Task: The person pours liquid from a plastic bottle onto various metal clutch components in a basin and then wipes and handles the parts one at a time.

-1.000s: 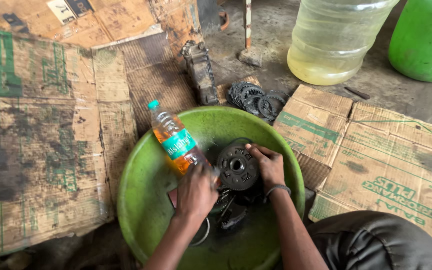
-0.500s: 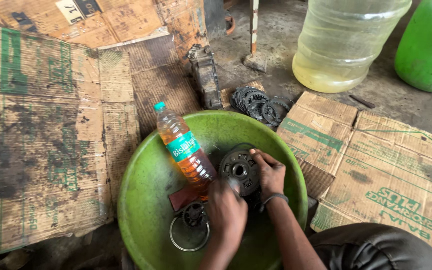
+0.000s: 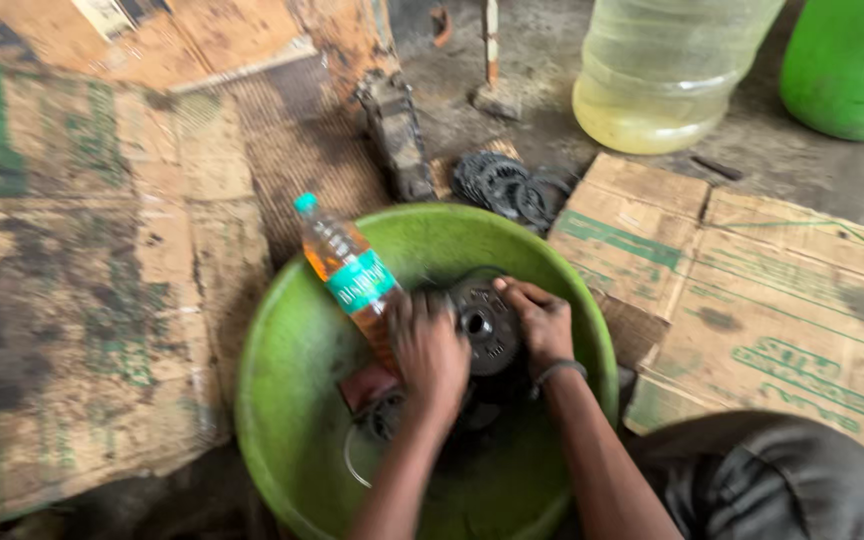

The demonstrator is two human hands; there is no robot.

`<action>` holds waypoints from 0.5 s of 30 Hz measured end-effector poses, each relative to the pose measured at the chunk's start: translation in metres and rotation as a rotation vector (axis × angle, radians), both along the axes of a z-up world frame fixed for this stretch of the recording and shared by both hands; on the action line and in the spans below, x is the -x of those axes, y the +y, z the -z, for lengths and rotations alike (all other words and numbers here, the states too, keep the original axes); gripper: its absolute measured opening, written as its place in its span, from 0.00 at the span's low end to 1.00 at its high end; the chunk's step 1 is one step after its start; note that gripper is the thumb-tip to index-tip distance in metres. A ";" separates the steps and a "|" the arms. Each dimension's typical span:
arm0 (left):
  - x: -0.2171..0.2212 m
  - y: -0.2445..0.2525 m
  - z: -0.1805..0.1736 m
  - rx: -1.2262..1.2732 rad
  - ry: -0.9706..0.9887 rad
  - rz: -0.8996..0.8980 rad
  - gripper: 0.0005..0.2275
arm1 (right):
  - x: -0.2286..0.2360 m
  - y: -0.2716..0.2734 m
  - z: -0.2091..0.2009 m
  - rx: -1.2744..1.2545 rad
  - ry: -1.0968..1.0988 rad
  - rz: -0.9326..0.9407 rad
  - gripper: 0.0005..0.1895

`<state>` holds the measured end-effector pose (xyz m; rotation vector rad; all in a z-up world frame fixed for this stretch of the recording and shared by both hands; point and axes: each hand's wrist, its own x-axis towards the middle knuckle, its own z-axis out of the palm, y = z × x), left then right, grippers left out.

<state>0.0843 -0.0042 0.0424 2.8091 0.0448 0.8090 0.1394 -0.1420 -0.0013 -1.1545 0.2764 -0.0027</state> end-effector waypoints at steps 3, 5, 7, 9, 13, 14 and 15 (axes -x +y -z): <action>-0.008 0.002 -0.005 -0.024 0.051 0.021 0.12 | 0.000 -0.011 0.007 0.059 -0.008 -0.013 0.15; 0.004 -0.006 -0.001 -0.030 -0.073 0.061 0.14 | -0.006 -0.012 0.011 0.081 -0.028 -0.004 0.14; 0.034 -0.020 0.008 -0.052 -0.224 0.091 0.19 | -0.008 -0.009 0.014 0.080 -0.074 0.001 0.15; 0.049 -0.025 0.012 0.131 0.142 0.035 0.07 | -0.005 -0.008 0.012 0.072 -0.075 -0.013 0.14; 0.022 -0.015 0.009 0.226 0.030 0.030 0.09 | -0.003 -0.008 0.006 -0.030 0.044 -0.041 0.14; 0.013 -0.015 0.007 0.196 -0.021 -0.016 0.06 | -0.001 -0.007 0.005 -0.033 0.039 -0.044 0.14; 0.003 -0.016 0.005 0.166 -0.080 -0.054 0.03 | 0.001 -0.007 0.004 0.054 -0.030 -0.031 0.14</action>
